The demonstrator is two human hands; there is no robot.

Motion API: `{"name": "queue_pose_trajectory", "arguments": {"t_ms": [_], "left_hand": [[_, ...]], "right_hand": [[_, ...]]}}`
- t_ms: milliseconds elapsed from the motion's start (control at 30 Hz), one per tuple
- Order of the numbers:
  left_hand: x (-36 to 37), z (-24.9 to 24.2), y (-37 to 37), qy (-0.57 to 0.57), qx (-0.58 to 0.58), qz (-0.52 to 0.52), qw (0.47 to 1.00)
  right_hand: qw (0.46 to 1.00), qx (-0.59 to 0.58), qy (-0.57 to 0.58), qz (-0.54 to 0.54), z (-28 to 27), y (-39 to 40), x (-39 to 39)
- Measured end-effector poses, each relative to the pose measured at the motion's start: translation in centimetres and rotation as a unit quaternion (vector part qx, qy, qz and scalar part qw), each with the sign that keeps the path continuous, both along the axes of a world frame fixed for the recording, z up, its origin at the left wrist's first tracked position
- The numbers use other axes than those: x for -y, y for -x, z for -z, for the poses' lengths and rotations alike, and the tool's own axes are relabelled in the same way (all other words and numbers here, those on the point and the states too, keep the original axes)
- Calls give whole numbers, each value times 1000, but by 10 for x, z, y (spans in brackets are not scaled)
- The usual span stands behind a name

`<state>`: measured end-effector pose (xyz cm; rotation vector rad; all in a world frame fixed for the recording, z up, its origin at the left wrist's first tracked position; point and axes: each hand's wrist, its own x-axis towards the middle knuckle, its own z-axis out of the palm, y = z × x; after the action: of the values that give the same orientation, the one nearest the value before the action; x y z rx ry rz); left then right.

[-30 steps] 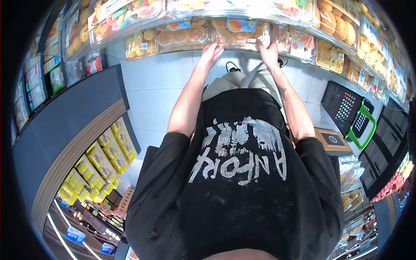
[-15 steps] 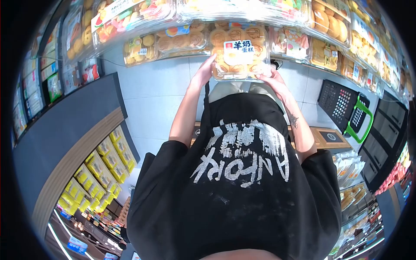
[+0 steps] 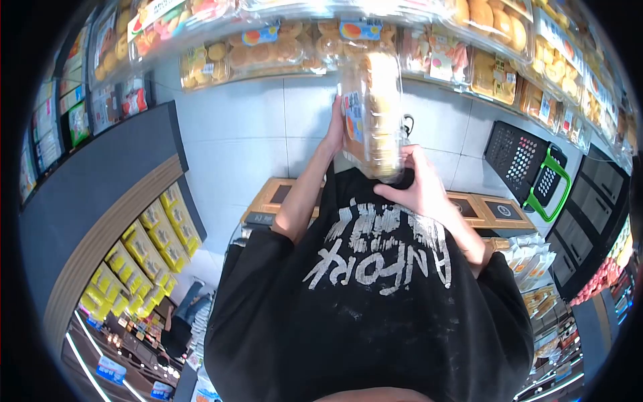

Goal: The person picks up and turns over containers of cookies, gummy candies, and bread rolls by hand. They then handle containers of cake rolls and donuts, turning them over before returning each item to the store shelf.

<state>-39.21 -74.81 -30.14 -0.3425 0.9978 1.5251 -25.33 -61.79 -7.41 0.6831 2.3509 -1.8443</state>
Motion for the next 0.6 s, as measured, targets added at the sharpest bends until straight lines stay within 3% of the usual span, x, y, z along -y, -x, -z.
{"name": "queue_pose_trajectory", "arguments": {"t_ms": [67, 133, 200, 233, 300, 400, 433, 600], "left_hand": [[-13, -36, -11, -8, 34, 33, 999], [-29, -75, -24, -176, 82, 19, 981], [-38, -106, -46, -140, -13, 44, 989], [-51, -158, -63, -130, -9, -25, 991], [-73, -203, -82, -210, 62, -38, 975], [-97, -214, -113, -289, 100, -26, 952], [-104, -216, -121, -305, 100, -18, 947], [-119, -223, -153, -321, 90, 7, 943]], "right_hand": [[996, -29, 40, -75, -19, -19, -23], [992, -92, -49, -66, -33, -30, -54], [976, -177, -124, 28, -32, -31, -84], [963, -210, -160, 46, -30, -28, -97], [938, -269, -208, 60, -32, -18, -124], [941, -296, -165, 6, -45, -6, -147], [923, -352, -150, 38, -60, 0, -142], [965, -236, -116, -20, -84, -6, -174]]}}
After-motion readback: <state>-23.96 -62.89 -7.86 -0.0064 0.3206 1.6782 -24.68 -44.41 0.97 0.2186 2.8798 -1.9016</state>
